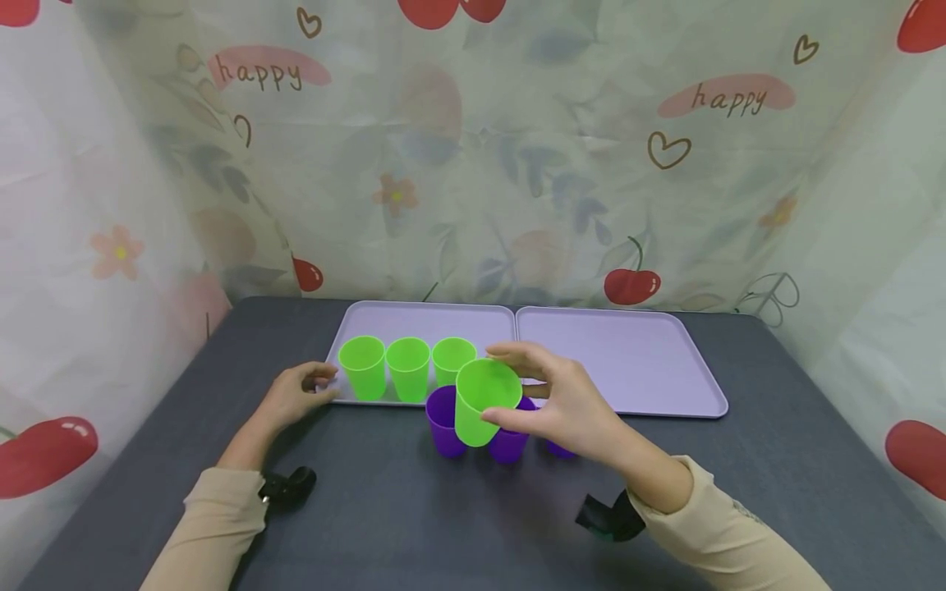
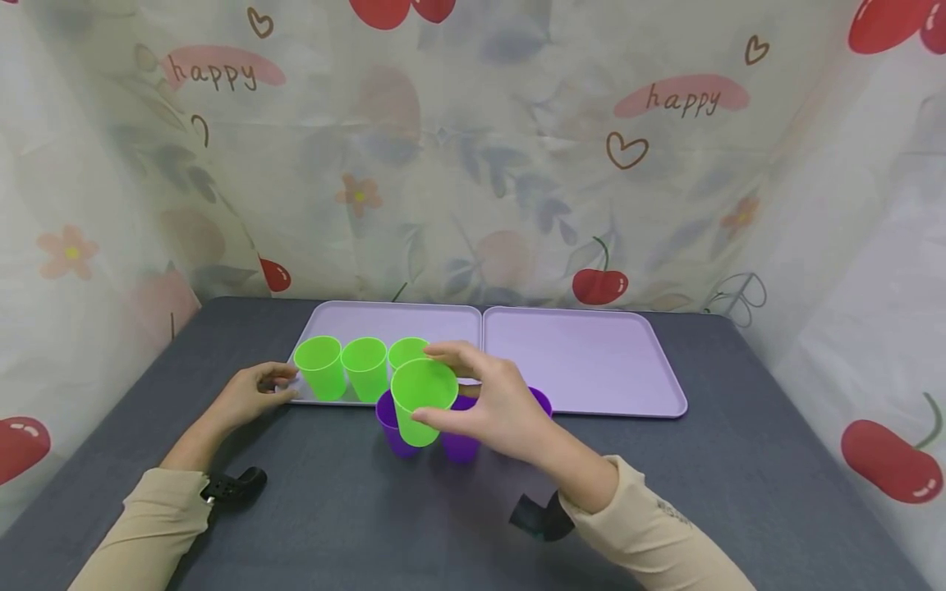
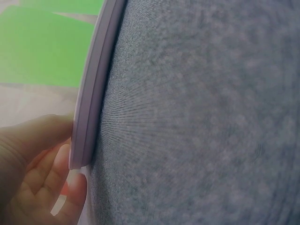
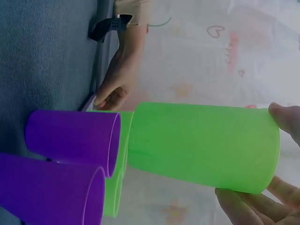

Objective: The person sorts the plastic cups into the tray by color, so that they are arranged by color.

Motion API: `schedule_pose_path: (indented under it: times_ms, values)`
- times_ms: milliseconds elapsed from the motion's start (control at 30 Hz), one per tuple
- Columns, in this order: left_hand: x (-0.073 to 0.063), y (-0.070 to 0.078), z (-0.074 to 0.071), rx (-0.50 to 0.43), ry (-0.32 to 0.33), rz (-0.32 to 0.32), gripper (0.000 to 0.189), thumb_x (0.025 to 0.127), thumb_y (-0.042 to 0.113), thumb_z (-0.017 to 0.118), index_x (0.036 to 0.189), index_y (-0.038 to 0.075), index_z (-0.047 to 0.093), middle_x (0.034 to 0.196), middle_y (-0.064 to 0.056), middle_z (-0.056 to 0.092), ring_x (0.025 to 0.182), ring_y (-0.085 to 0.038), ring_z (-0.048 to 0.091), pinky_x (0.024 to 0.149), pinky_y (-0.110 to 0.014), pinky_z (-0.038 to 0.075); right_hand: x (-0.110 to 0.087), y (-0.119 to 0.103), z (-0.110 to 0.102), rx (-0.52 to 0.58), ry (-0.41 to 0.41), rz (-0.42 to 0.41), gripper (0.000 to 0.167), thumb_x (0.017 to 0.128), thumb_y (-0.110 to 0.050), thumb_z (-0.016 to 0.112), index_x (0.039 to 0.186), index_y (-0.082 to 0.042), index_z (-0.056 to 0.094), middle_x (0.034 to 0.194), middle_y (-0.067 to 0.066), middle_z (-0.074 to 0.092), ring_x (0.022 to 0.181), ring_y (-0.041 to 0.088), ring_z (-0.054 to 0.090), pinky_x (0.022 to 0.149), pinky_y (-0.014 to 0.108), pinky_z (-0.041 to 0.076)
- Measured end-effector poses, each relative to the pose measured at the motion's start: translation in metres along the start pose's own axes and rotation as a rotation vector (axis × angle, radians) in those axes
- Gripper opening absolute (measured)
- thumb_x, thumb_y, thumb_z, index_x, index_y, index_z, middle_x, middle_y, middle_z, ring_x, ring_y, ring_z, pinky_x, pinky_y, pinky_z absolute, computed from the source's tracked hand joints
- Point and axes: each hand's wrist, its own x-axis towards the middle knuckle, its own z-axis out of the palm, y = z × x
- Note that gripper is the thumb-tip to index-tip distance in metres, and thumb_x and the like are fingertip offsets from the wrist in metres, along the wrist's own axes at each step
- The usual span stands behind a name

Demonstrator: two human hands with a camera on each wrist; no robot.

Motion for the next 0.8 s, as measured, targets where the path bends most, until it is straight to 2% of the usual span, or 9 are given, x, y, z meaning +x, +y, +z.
schedule_pose_path:
  times_ms: [367, 800]
  values:
    - [-0.001, 0.001, 0.001, 0.001, 0.003, -0.021, 0.040, 0.085, 0.015, 0.066, 0.119, -0.004, 0.057, 0.114, -0.025, 0.061, 0.107, -0.038, 0.057, 0.090, -0.050, 0.045, 0.006, 0.010, -0.016, -0.078, 0.031, 0.002, 0.058, 0.072, -0.016, 0.080, 0.124, -0.016, 0.055, 0.118, 0.003, 0.065, 0.105, 0.017, 0.063, 0.087, 0.027, 0.053]
    - [0.000, -0.001, 0.001, -0.008, 0.003, -0.013, 0.039, 0.085, 0.013, 0.066, 0.119, -0.004, 0.057, 0.115, -0.026, 0.061, 0.108, -0.039, 0.057, 0.091, -0.050, 0.045, 0.013, 0.024, -0.034, -0.112, 0.045, 0.002, 0.060, 0.070, -0.013, 0.081, 0.124, -0.013, 0.056, 0.117, 0.008, 0.065, 0.106, 0.021, 0.062, 0.087, 0.029, 0.053]
